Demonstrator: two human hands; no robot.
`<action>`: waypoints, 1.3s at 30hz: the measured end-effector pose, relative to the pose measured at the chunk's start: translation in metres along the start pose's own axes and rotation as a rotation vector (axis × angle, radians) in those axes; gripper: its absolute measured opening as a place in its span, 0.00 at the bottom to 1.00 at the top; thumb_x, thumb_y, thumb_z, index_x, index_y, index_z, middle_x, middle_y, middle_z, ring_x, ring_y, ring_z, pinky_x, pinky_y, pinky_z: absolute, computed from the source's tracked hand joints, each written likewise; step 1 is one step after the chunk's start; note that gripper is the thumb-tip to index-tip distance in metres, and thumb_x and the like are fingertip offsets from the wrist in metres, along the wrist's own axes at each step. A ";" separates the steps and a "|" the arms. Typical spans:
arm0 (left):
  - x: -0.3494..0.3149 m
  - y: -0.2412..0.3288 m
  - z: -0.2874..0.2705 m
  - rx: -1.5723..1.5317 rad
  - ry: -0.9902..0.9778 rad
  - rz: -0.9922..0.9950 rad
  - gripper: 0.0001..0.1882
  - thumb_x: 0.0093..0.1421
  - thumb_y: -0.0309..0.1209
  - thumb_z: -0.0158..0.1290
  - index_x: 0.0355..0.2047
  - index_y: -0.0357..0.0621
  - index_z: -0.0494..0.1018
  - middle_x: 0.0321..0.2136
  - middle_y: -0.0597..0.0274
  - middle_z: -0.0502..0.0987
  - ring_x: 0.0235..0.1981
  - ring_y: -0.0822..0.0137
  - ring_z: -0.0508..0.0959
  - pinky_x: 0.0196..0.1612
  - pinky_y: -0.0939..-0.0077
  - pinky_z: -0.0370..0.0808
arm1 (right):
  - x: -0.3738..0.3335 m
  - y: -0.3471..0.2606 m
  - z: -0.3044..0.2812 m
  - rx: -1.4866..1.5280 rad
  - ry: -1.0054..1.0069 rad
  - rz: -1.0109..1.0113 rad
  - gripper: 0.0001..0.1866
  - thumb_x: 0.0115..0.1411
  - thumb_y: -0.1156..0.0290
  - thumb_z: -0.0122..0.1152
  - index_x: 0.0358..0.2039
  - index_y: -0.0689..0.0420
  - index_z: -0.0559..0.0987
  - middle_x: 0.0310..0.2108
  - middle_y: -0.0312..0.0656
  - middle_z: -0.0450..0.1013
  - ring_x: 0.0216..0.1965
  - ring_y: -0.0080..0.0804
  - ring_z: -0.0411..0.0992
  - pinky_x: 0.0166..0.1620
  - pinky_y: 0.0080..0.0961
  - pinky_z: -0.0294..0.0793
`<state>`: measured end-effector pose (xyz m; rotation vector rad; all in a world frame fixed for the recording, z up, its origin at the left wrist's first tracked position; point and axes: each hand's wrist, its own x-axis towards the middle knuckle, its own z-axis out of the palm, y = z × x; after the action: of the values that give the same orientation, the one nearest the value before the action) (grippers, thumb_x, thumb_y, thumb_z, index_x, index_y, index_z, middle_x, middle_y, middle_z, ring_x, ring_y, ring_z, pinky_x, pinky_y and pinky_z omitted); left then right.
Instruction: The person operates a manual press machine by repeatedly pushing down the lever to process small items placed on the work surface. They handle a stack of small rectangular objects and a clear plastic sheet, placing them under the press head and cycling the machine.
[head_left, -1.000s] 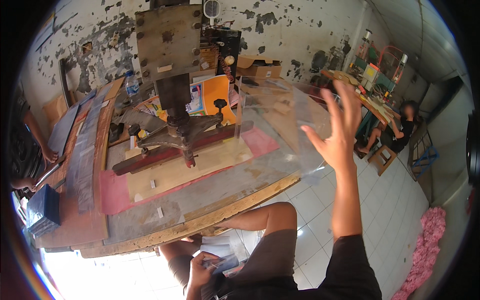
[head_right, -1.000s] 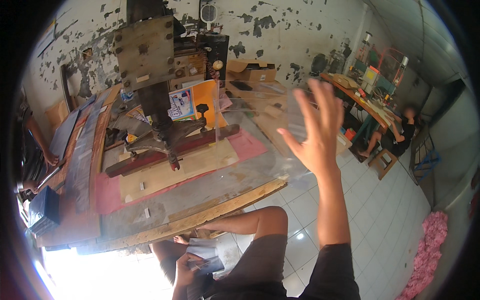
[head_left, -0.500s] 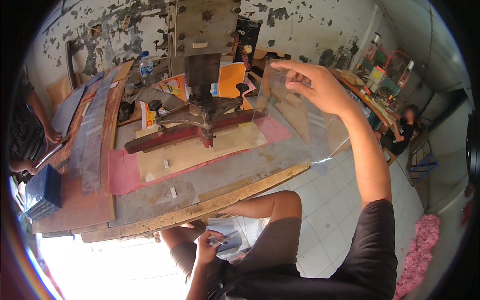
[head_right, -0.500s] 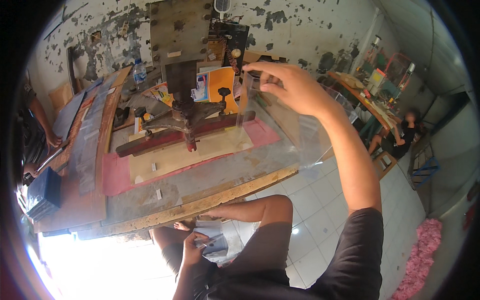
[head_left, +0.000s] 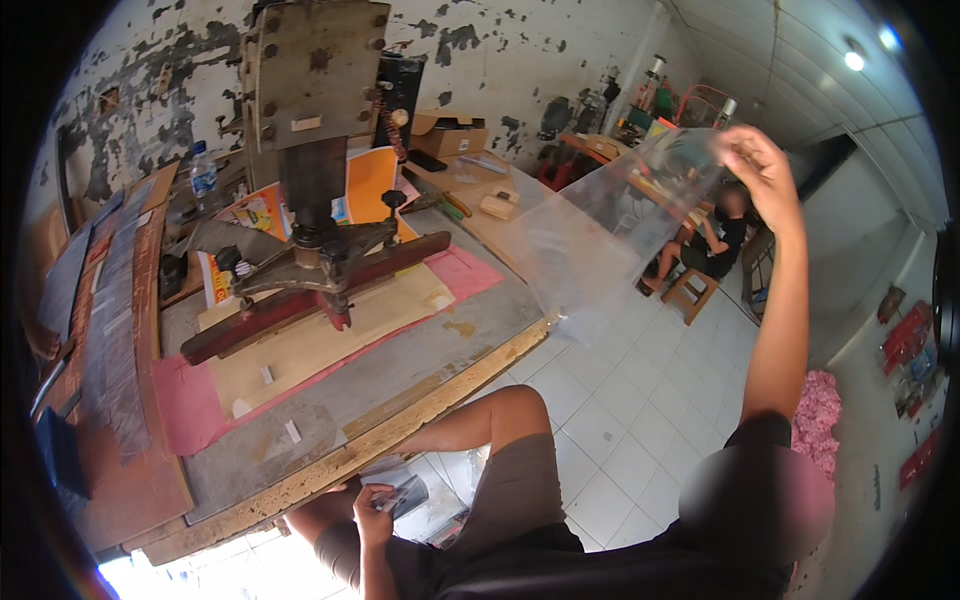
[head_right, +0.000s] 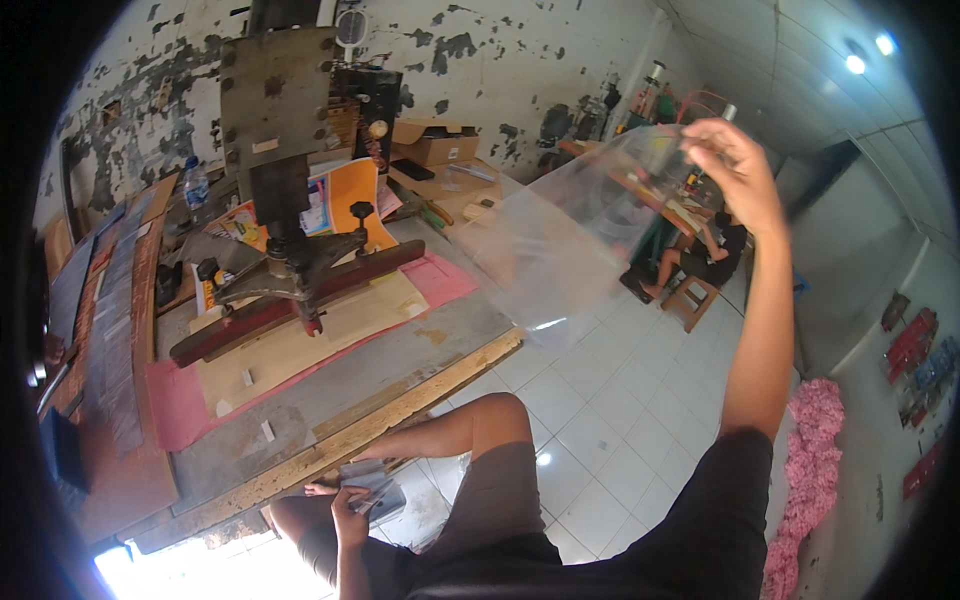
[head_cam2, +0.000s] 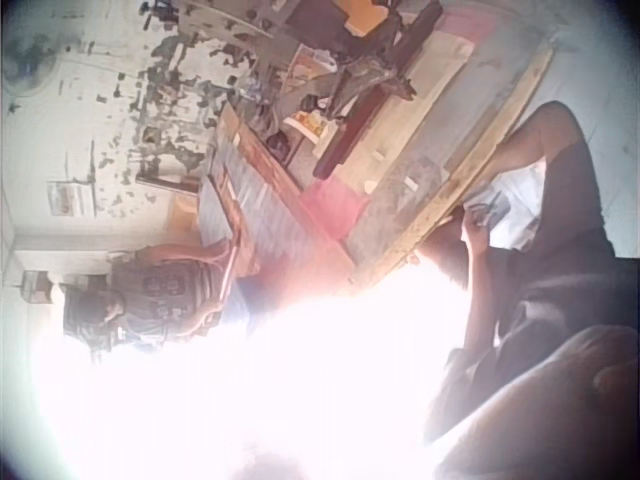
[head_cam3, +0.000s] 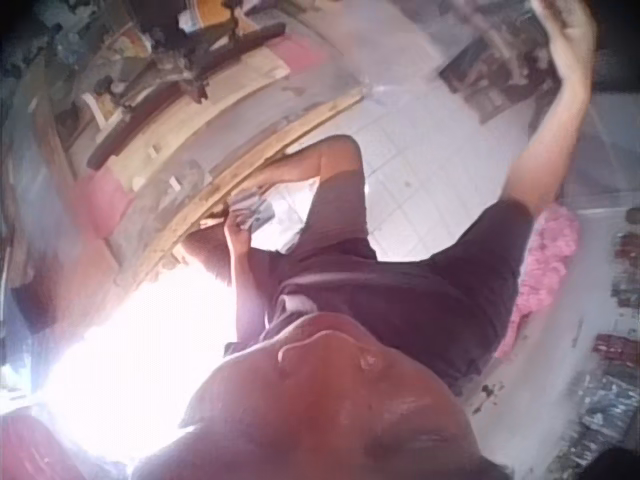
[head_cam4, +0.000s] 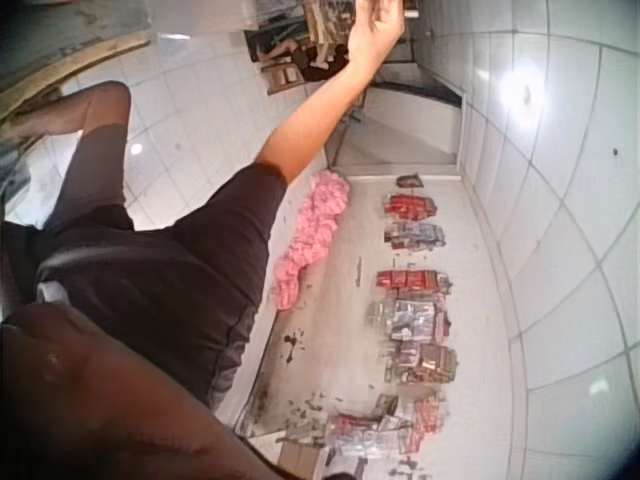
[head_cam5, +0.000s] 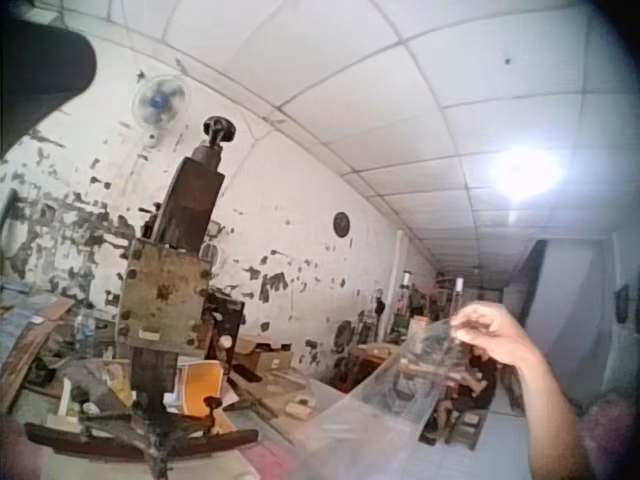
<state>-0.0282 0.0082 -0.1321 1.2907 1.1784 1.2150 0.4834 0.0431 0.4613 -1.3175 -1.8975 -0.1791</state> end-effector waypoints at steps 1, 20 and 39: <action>0.000 0.002 0.001 0.006 -0.007 0.005 0.11 0.50 0.15 0.57 0.35 0.36 0.79 0.32 0.58 0.83 0.37 0.68 0.82 0.45 0.74 0.78 | -0.012 -0.005 -0.015 0.006 0.069 0.040 0.10 0.68 0.74 0.61 0.49 0.60 0.78 0.46 0.35 0.77 0.46 0.26 0.74 0.52 0.26 0.73; -0.002 -0.004 0.002 -0.182 -0.054 -0.076 0.09 0.54 0.13 0.61 0.34 0.34 0.75 0.32 0.61 0.79 0.37 0.67 0.83 0.42 0.71 0.81 | -0.097 0.008 -0.057 0.205 0.020 0.211 0.04 0.62 0.72 0.63 0.34 0.58 0.76 0.34 0.34 0.70 0.34 0.21 0.69 0.36 0.22 0.70; -0.003 -0.023 -0.004 -0.078 -0.004 -0.051 0.09 0.54 0.18 0.63 0.36 0.37 0.77 0.31 0.64 0.80 0.35 0.72 0.79 0.44 0.77 0.77 | -0.075 0.052 -0.044 0.076 0.137 0.128 0.03 0.64 0.76 0.60 0.38 0.57 0.79 0.39 0.33 0.73 0.37 0.20 0.68 0.40 0.21 0.67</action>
<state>-0.0326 0.0069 -0.1549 1.1982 1.1433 1.2091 0.5602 -0.0110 0.4242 -1.3364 -1.6839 -0.1267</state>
